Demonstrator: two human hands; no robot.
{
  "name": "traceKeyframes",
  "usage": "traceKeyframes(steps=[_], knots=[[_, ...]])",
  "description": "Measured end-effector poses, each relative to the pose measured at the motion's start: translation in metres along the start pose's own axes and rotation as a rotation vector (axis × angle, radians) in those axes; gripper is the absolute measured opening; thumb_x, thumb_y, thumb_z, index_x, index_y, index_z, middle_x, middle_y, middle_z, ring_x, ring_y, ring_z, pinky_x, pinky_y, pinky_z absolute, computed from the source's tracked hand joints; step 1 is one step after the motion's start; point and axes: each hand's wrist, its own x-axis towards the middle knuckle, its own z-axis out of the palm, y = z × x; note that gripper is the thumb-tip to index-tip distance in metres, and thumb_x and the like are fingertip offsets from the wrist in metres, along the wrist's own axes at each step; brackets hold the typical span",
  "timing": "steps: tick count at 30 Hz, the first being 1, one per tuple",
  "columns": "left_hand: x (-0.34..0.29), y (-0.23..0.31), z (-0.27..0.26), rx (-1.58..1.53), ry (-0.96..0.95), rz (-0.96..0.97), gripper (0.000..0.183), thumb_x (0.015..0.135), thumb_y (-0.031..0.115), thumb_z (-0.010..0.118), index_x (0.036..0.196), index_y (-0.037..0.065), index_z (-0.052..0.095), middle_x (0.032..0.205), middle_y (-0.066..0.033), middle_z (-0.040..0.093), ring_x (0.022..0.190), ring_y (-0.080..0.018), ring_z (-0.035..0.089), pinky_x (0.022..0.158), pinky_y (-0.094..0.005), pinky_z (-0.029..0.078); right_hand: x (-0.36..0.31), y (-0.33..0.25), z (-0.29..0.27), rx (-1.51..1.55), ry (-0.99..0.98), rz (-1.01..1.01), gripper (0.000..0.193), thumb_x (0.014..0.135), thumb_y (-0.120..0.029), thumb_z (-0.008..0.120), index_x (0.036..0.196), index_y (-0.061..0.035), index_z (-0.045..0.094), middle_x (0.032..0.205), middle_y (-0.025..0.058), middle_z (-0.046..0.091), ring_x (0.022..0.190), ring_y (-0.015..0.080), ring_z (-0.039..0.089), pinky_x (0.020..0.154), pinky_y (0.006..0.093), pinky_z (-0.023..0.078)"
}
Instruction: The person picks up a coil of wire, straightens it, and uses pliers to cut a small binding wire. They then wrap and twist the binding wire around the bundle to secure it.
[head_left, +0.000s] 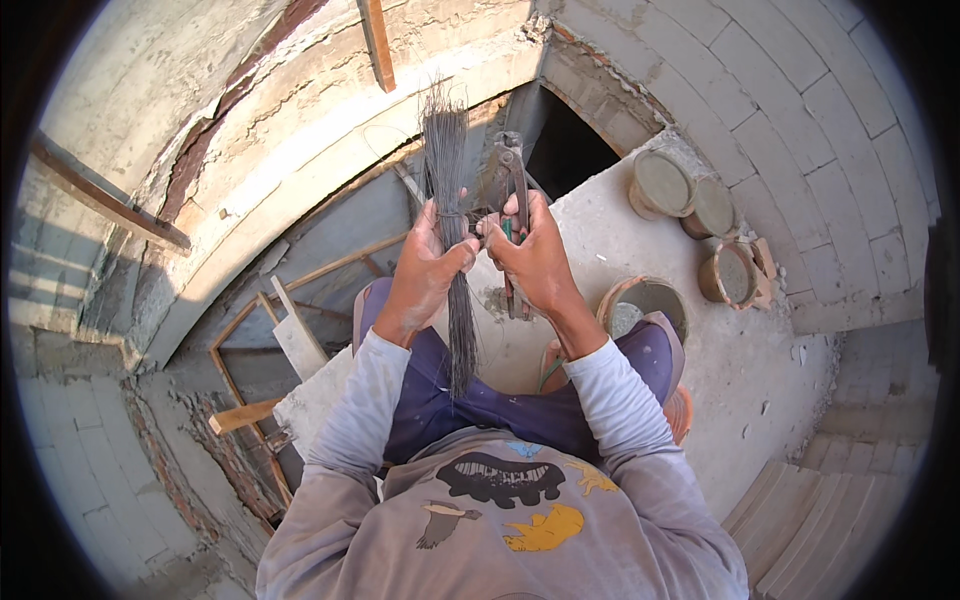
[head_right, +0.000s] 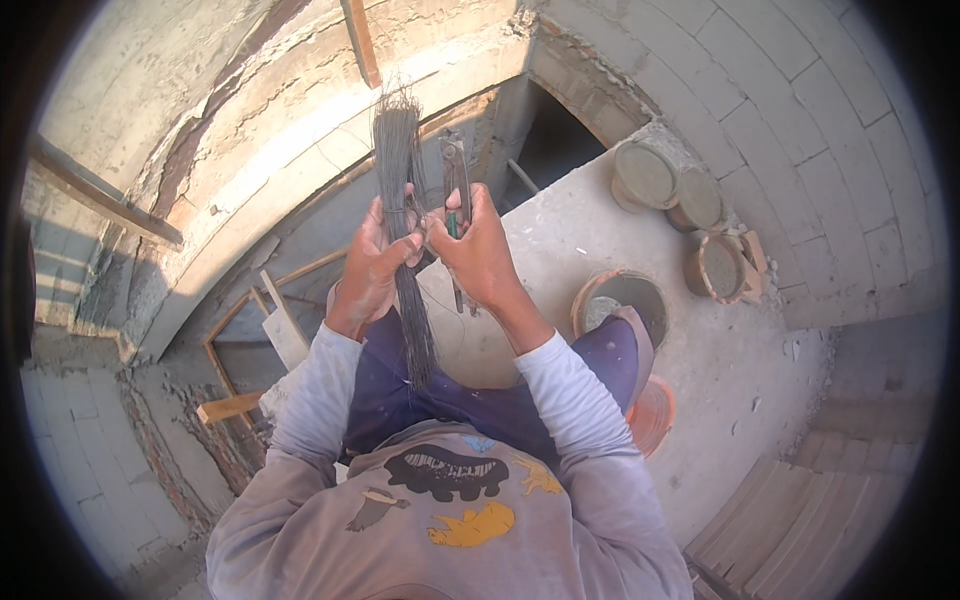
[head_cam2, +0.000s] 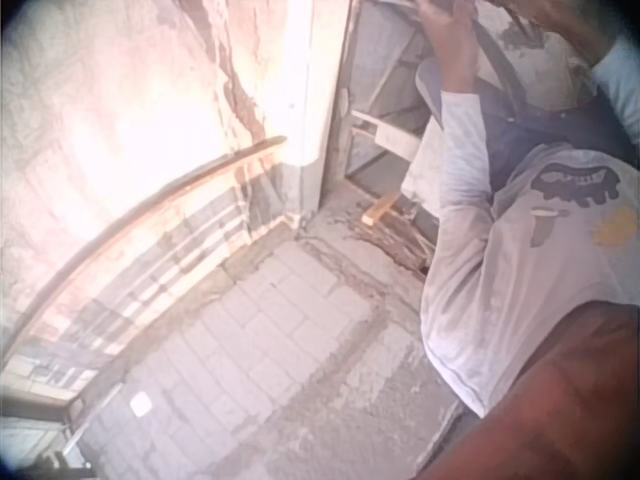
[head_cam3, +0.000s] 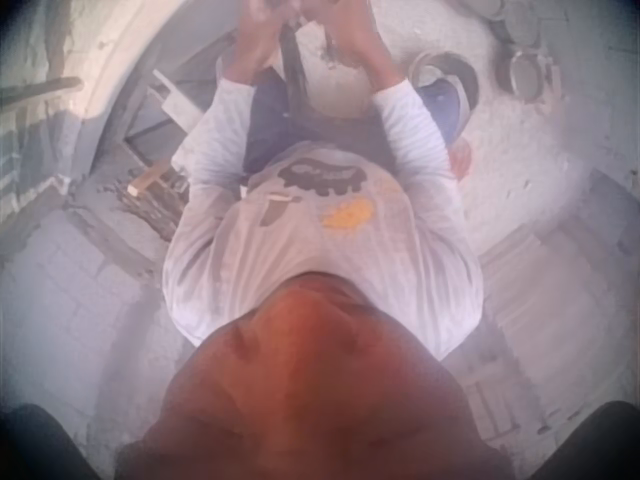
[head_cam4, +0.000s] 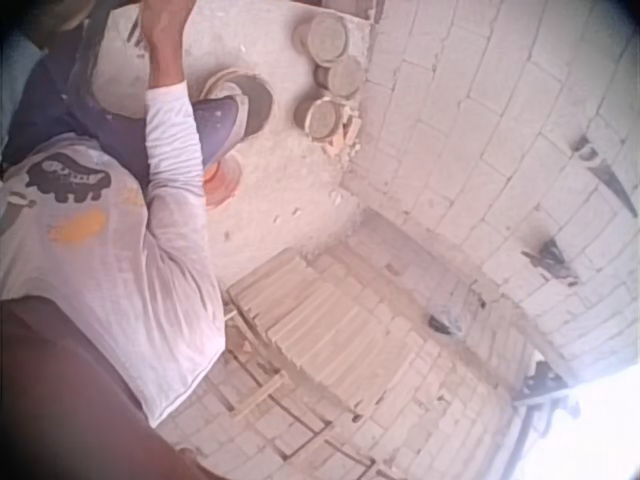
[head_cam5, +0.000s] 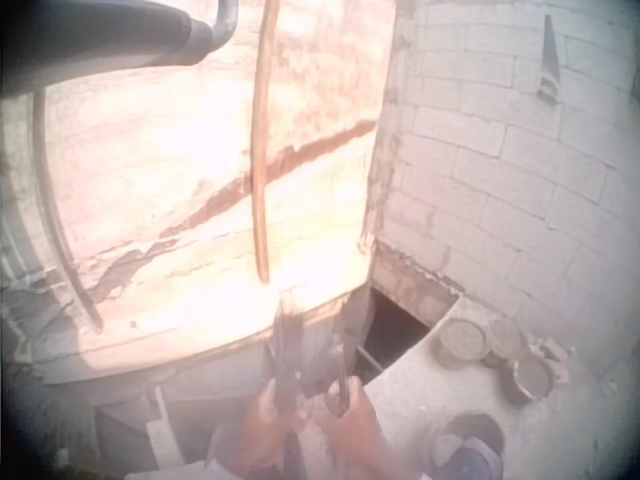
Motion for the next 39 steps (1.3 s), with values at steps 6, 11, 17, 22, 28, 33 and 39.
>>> traceKeyframes(steps=[6,11,17,22,28,33,39], knots=[[0.000,-0.002,-0.004,-0.054,-0.044,-0.059,0.066,0.092,0.004,0.065,0.152,0.000,0.039,0.104,-0.0022,0.053,0.088,-0.0097,0.051,0.070,-0.0247,0.042,0.021,-0.004,-0.016,-0.120,-0.063,-0.150,0.023,0.098,-0.007,0.065,0.107,-0.0087,0.044,0.088,0.0010,0.056,0.073,0.0062,0.053,0.060,0.0232,0.043],[-0.002,0.003,-0.006,-0.058,-0.004,-0.085,0.057,0.094,0.008,0.055,0.150,0.000,0.041,0.092,-0.0026,0.055,0.074,-0.0098,0.050,0.063,-0.0240,0.041,0.018,-0.005,-0.021,-0.305,-0.098,-0.254,0.017,0.099,-0.009,0.065,0.111,-0.0055,0.052,0.094,0.0036,0.061,0.082,0.0164,0.063,0.073,0.0288,0.050],[-0.004,0.011,-0.021,-0.100,0.004,-0.031,0.057,0.089,0.005,0.046,0.146,-0.002,0.044,0.086,-0.0041,0.058,0.060,-0.0091,0.048,0.055,-0.0238,0.039,-0.023,-0.007,-0.049,0.033,-0.321,0.060,0.016,0.107,-0.008,0.056,0.123,-0.0045,0.057,0.109,0.0057,0.061,0.092,0.0155,0.069,0.082,0.0318,0.056],[-0.002,0.014,-0.022,-0.108,-0.034,-0.031,0.059,0.087,0.004,0.046,0.145,-0.004,0.045,0.085,-0.0046,0.059,0.057,-0.0094,0.048,0.054,-0.0241,0.039,-0.034,-0.022,-0.074,0.030,-0.671,0.286,0.040,0.111,-0.018,0.050,0.150,-0.0084,0.051,0.107,0.0041,0.061,0.111,0.0157,0.067,0.091,0.0334,0.054],[-0.004,0.018,-0.021,-0.079,-0.047,-0.046,0.059,0.086,0.004,0.047,0.144,-0.005,0.046,0.083,-0.0025,0.056,0.057,-0.0094,0.049,0.054,-0.0246,0.039,-0.010,-0.041,-0.084,-0.266,-0.817,0.124,0.053,0.102,-0.007,0.049,0.156,-0.0111,0.049,0.114,0.0049,0.066,0.101,0.0157,0.061,0.093,0.0314,0.049],[-0.006,0.015,-0.021,-0.066,-0.071,-0.108,0.060,0.086,0.004,0.047,0.145,-0.005,0.047,0.084,-0.0016,0.055,0.059,-0.0087,0.048,0.056,-0.0248,0.039,0.003,-0.053,-0.086,-0.408,-0.906,-0.095,0.048,0.103,-0.007,0.047,0.151,-0.0092,0.052,0.113,0.0080,0.065,0.101,0.0171,0.060,0.093,0.0333,0.049],[-0.005,0.015,-0.023,-0.072,-0.084,-0.085,0.060,0.086,0.005,0.046,0.145,-0.005,0.047,0.081,-0.0002,0.053,0.059,-0.0083,0.047,0.057,-0.0248,0.039,-0.001,-0.059,-0.078,-0.514,-0.832,-0.034,0.028,0.111,-0.020,0.050,0.133,-0.0039,0.055,0.104,0.0111,0.061,0.090,0.0190,0.059,0.083,0.0369,0.050]])
